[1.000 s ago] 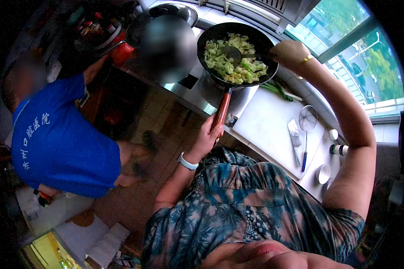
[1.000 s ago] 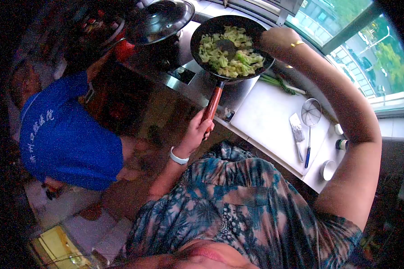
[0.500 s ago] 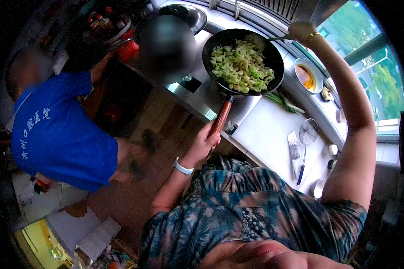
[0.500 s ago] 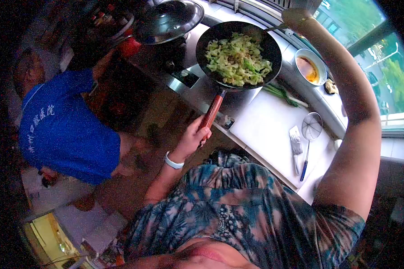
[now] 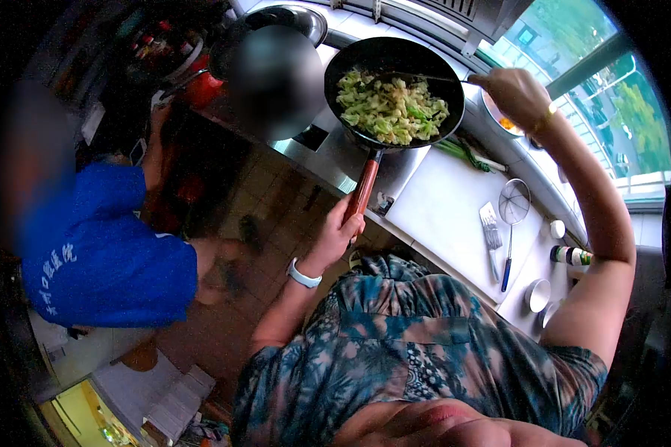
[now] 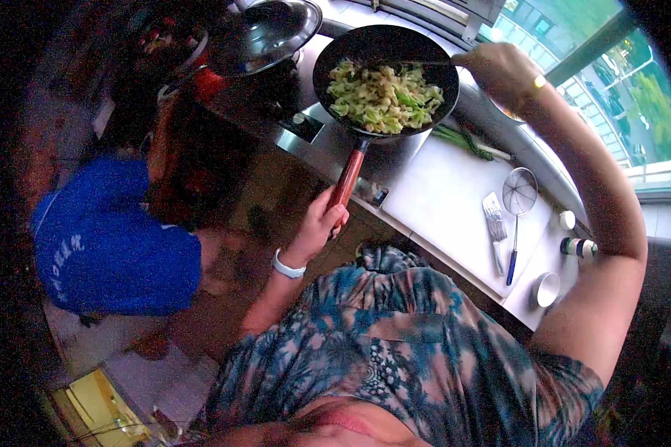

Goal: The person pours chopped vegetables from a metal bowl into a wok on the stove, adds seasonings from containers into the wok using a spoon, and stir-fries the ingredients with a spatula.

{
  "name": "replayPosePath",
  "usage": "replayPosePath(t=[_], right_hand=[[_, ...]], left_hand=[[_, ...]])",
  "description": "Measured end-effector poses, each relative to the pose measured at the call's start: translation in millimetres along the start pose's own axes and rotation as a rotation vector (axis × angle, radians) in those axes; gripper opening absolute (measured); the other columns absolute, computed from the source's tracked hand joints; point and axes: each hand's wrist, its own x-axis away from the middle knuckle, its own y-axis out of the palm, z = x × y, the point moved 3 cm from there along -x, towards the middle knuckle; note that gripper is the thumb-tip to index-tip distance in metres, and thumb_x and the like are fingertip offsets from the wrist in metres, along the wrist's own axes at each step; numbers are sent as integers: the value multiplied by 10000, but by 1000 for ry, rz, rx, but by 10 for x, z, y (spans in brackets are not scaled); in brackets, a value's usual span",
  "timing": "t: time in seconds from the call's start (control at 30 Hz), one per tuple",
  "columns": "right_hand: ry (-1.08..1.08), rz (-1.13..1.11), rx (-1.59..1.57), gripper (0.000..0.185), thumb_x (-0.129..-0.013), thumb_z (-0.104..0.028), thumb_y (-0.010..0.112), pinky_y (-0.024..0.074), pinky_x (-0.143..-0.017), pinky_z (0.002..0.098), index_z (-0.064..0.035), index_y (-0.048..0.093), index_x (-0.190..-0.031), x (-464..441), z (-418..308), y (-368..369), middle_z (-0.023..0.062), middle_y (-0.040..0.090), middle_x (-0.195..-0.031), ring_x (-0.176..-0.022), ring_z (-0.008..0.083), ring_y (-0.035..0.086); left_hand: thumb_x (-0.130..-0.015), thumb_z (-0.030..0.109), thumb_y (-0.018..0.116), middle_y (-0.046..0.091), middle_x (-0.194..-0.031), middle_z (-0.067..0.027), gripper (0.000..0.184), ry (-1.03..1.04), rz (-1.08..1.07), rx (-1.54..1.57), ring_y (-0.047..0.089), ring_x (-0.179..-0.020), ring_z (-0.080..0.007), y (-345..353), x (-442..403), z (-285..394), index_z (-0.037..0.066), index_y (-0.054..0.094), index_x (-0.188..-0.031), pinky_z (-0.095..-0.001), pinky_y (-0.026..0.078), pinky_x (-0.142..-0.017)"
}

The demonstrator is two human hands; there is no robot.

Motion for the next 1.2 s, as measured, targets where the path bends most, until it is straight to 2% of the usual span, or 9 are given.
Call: replayPosePath(t=[0.07, 0.17, 0.33, 0.4, 0.67, 0.77, 0.87, 1.0, 1.2], right_hand=[[96, -193, 180, 429, -900, -40, 492, 508, -543, 282, -171, 498, -1309, 257, -300, -154, 109, 621, -847, -599, 140, 582], [77, 53, 294, 427, -892, -129, 497, 517, -582, 270, -162, 494, -1318, 731, -668, -195, 125, 579, -979, -804, 180, 631], [169, 30, 174, 437, -860, -102, 503, 501, -580, 282, -162, 526, -1292, 1165, -825, -534, 116, 563, -933, -757, 174, 608], [276, -176, 118, 414, -861, -94, 501, 490, -570, 287, -170, 551, -1266, 1267, -899, -710, 92, 548, -885, -723, 161, 595], [138, -115, 277, 326, -902, -148, 504, 452, -479, 246, -150, 571, -1221, 969, -1155, 19, 34, 530, -771, -634, 124, 587], [192, -25, 260, 300, -922, -151, 480, 457, -416, 267, -175, 575, -1205, 897, -866, 282, 60, 558, -795, -562, 133, 595], [143, -19, 79, 301, -911, -137, 488, 494, -457, 298, -181, 576, -1195, 998, -544, 299, 99, 586, -760, -608, 189, 638], [320, 66, -270, 278, -869, -116, 544, 507, -619, 376, -193, 665, -1106, 1009, -51, 46, 126, 667, -834, -711, 264, 645], [332, -93, -100, 187, -872, -170, 528, 530, -722, 421, -110, 688, -948, -18, 777, 429, 166, 680, -916, -871, 312, 667]], left_hand=[[-964, 225, 480, 509, -764, 15, 412, -11, -10, 9, 438, -588, -35, 3, 12, 5, 42, 408, -1325, -183, 384, -511], [-965, 232, 480, 510, -764, 16, 399, -7, -30, 26, 437, -587, -33, -15, -8, -47, 44, 415, -1310, -180, 383, -508], [-963, 216, 500, 485, -794, 14, 502, -38, -104, 17, 461, -682, -41, -40, -4, -2, 20, 327, -1391, -174, 409, -540], [-963, 222, 505, 486, -796, 14, 501, -39, -102, 43, 464, -686, -43, -32, -4, -34, 19, 332, -1387, -176, 412, -547], [-966, 214, 483, 514, -769, 16, 419, 29, -67, 29, 438, -599, -26, -6, -10, -114, 54, 395, -1343, -173, 382, -503], [-968, 219, 483, 513, -770, 16, 425, 23, -81, 21, 442, -613, -30, -2, -25, -72, 54, 391, -1348, -176, 388, -511], [-966, 209, 490, 499, -774, 20, 435, 29, -102, 28, 449, -643, -36, 0, -21, -87, 39, 377, -1351, -180, 399, -529], [-962, 190, 501, 488, -778, 26, 418, 5, -93, 41, 454, -664, -37, 56, -33, -82, 32, 384, -1331, -180, 406, -541], [-959, 219, 487, 500, -755, 26, 465, 23, -74, -6, 455, -634, -36, 66, -26, -82, 44, 361, -1371, -184, 405, -526]])
